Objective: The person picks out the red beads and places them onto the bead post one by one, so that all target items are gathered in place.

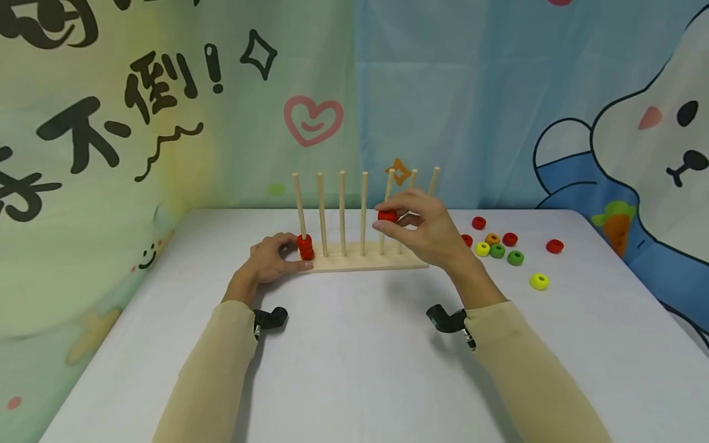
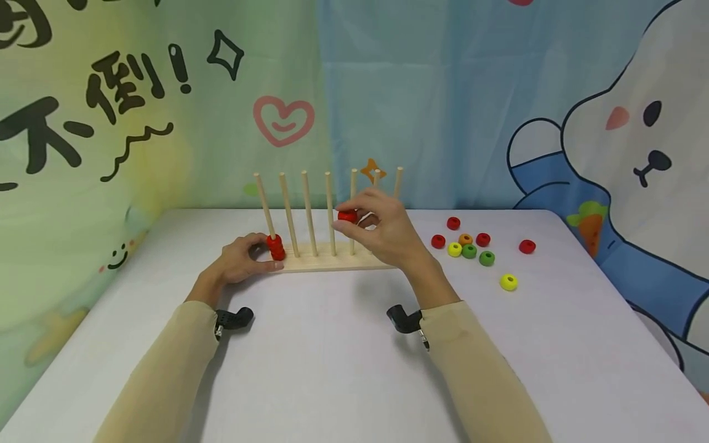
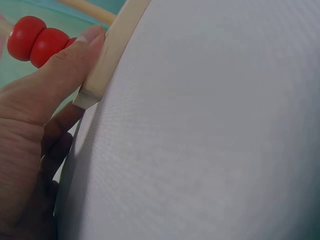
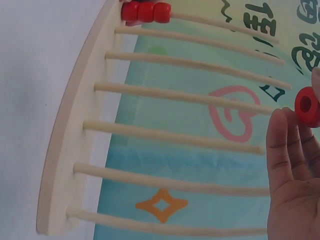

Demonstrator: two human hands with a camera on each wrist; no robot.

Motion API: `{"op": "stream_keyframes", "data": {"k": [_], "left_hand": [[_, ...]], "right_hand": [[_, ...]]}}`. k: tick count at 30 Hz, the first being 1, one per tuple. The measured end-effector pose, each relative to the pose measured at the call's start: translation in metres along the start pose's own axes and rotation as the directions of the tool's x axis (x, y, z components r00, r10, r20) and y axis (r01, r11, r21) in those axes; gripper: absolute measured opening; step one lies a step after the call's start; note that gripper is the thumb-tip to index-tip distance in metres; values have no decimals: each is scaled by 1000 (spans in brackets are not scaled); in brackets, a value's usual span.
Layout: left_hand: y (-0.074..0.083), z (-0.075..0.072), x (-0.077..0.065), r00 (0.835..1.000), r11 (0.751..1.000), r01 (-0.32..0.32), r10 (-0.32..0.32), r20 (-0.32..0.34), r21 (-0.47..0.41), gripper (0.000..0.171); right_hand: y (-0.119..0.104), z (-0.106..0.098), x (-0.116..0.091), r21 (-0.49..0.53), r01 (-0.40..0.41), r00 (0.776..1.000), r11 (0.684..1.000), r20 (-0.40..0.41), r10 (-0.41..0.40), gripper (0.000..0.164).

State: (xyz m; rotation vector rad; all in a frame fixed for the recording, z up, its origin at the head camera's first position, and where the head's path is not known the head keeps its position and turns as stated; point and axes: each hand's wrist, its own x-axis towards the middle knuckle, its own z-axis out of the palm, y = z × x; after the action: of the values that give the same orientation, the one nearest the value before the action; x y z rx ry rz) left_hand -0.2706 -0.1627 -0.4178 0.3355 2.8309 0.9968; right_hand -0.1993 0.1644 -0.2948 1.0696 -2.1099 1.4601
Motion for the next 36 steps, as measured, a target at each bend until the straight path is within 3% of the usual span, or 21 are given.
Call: {"op": "stream_keyframes", "data": {"k": [9, 17, 27, 36], "left_hand": [[3, -2, 0, 1000, 1000, -21, 21, -2, 22, 60], [0, 1, 0, 1000, 1000, 1, -1, 4, 7, 64], [0, -1, -1, 1000, 1000, 8, -8, 4, 21, 66], [0, -1, 0, 1000, 1000, 5, -5, 7, 16, 68]], "right_hand": [[-4, 12, 8, 6, -11, 999, 1000, 32, 11, 26], [-10, 25, 18, -1, 13, 999, 1000, 43, -13, 26], [-12, 39, 27, 77, -3, 999, 997, 52, -1, 27], [-19, 49, 36, 60, -33, 996, 998, 87, 28, 28]]}}
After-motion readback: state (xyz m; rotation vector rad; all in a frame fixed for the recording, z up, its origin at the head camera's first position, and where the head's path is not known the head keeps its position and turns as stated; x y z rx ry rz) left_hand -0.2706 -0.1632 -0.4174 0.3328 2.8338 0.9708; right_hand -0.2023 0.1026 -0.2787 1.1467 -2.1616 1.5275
